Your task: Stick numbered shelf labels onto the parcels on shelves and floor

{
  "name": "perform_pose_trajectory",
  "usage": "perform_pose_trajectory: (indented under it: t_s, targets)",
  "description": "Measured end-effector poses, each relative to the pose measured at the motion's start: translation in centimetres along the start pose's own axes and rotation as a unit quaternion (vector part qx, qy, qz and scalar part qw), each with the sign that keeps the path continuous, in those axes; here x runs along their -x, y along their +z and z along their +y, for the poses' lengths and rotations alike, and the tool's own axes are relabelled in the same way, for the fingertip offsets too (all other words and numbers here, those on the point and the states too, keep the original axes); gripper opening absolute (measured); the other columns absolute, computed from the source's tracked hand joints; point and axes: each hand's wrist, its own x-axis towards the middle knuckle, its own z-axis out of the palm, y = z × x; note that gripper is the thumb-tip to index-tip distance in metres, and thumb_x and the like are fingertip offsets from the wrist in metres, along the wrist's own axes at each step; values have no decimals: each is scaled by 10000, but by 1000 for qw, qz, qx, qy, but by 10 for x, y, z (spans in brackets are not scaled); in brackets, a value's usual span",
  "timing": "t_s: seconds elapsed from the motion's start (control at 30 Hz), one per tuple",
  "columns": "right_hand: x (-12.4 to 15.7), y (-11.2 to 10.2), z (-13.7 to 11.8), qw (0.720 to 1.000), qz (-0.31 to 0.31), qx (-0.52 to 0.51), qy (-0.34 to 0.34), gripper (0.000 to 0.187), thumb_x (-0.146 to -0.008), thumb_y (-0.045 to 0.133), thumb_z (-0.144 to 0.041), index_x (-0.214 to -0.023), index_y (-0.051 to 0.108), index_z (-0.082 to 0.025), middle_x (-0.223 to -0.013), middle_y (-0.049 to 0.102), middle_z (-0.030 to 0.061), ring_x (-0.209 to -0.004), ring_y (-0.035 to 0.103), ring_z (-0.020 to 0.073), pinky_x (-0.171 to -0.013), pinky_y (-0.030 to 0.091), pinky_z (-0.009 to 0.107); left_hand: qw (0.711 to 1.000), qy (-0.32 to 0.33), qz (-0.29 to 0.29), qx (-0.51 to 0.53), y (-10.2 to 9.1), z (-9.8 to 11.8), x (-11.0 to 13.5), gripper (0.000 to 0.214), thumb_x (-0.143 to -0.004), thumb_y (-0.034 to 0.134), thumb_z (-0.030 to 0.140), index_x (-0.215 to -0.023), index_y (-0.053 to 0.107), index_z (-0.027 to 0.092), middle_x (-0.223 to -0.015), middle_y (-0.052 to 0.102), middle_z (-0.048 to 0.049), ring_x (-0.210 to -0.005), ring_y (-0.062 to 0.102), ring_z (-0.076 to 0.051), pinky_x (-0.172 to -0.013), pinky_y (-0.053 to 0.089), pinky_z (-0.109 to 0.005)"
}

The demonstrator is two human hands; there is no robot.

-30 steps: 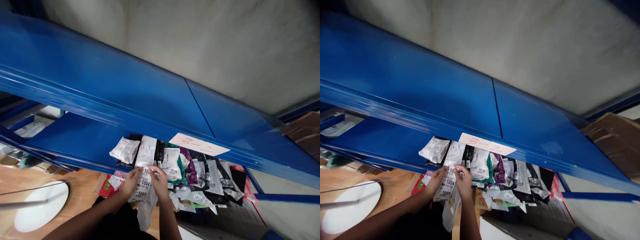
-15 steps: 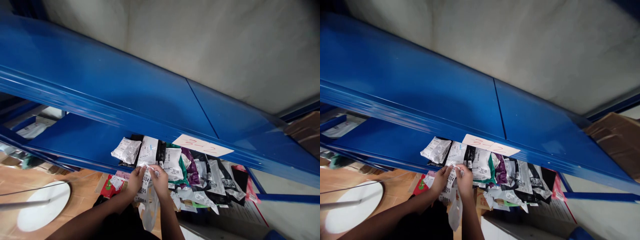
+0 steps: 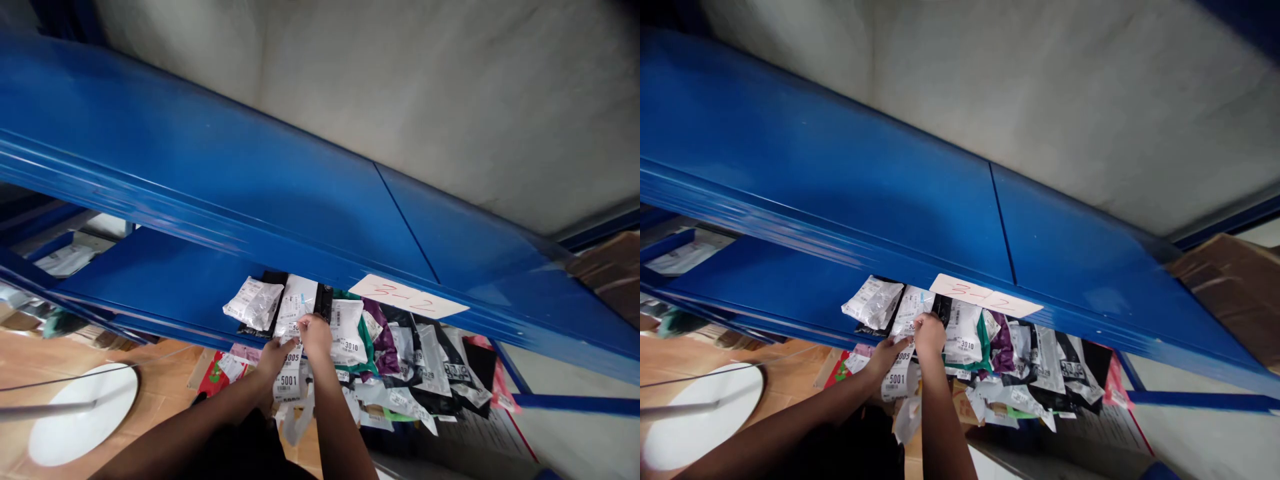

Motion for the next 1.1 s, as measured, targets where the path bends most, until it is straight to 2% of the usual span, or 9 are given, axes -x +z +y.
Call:
perform_pose_trajectory:
  t_s: [0.17, 0.3, 0.4, 0.5, 0.63, 0.77, 0.9, 1.0, 1.1]
  targets:
    - [2, -5, -1, 998, -8, 49, 26, 156, -803, 607, -162, -878, 719, -241, -945, 668, 85, -744, 661, 195, -543, 390, 253, 999, -4, -32, -36, -28, -6, 19, 474, -484, 784, 584, -643, 625, 167, -494, 623, -8, -436, 553, -159, -453, 396, -263]
    - [11, -10, -10, 996, 11, 74, 48, 444, -779, 629, -148, -1210, 594, -245, -1175, 577, 151, -702, 663, 193, -544, 421, 271, 997, 34, -36, -62, -54, 6, 20, 542, -463, 758, 657, -685, 624, 181, -510, 619, 13, -452, 531, -140, -458, 381, -246]
    - [22, -3, -26, 998, -23, 58, -28, 237, -857, 553, -202, -1063, 667, -229, -1132, 626, 121, -823, 673, 217, -664, 462, 283, 994, 65, -30, -85, -69, 17, 10, 542, -472, 767, 640, -738, 635, 186, -603, 656, 6, -525, 552, -138, -491, 390, -233]
    - [26, 15, -44, 989, -100, 36, -99, 185, -870, 532, -195, -907, 712, -214, -954, 705, 87, -906, 668, 235, -745, 465, 286, 991, 78, -10, -109, -79, 18, -2, 563, -470, 725, 700, -666, 609, 185, -510, 572, 32, -443, 454, -101, -438, 321, -214]
    - [15, 39, -57, 987, -122, 36, -102, 228, -816, 529, -92, -931, 710, -170, -1014, 702, 131, -909, 671, 253, -741, 471, 305, 985, 100, 9, -143, -87, 14, -12, 605, -451, 662, 780, -513, 510, 198, -410, 419, 59, -391, 345, -83, -413, 262, -219]
    - [0, 50, -60, 983, -139, 9, -121, 247, -792, 580, -119, -1006, 683, -184, -1043, 710, 97, -967, 659, 228, -820, 465, 281, 970, 156, 24, -182, -94, 21, -7, 481, -596, 663, 684, -586, 588, 209, -498, 496, 29, -513, 464, -134, -519, 374, -238]
    - [-7, 56, -58, 980, -151, -15, -126, 367, -786, 578, -110, -1132, 636, -220, -1082, 712, 66, -1002, 649, 200, -850, 459, 261, 952, 217, 26, -212, -96, 27, -11, 340, -682, 666, 549, -615, 625, 218, -772, 630, -20, -811, 579, -189, -759, 439, -256]
    - [-8, 60, -53, 983, -146, -28, -108, 398, -816, 558, -132, -1203, 604, -213, -1069, 721, 81, -982, 658, 203, -827, 470, 268, 948, 214, 34, -232, -91, 24, -24, 313, -752, 623, 485, -618, 612, 202, -700, 605, 2, -713, 568, -167, -700, 438, -265]
    - [-8, 62, -49, 985, -146, -37, -86, 244, -849, 539, -178, -1043, 688, -186, -991, 745, 86, -923, 679, 197, -800, 475, 249, 950, 178, 59, -250, -84, 17, -39, 289, -833, 604, 378, -633, 584, 171, -569, 522, 47, -580, 518, -131, -617, 426, -270]
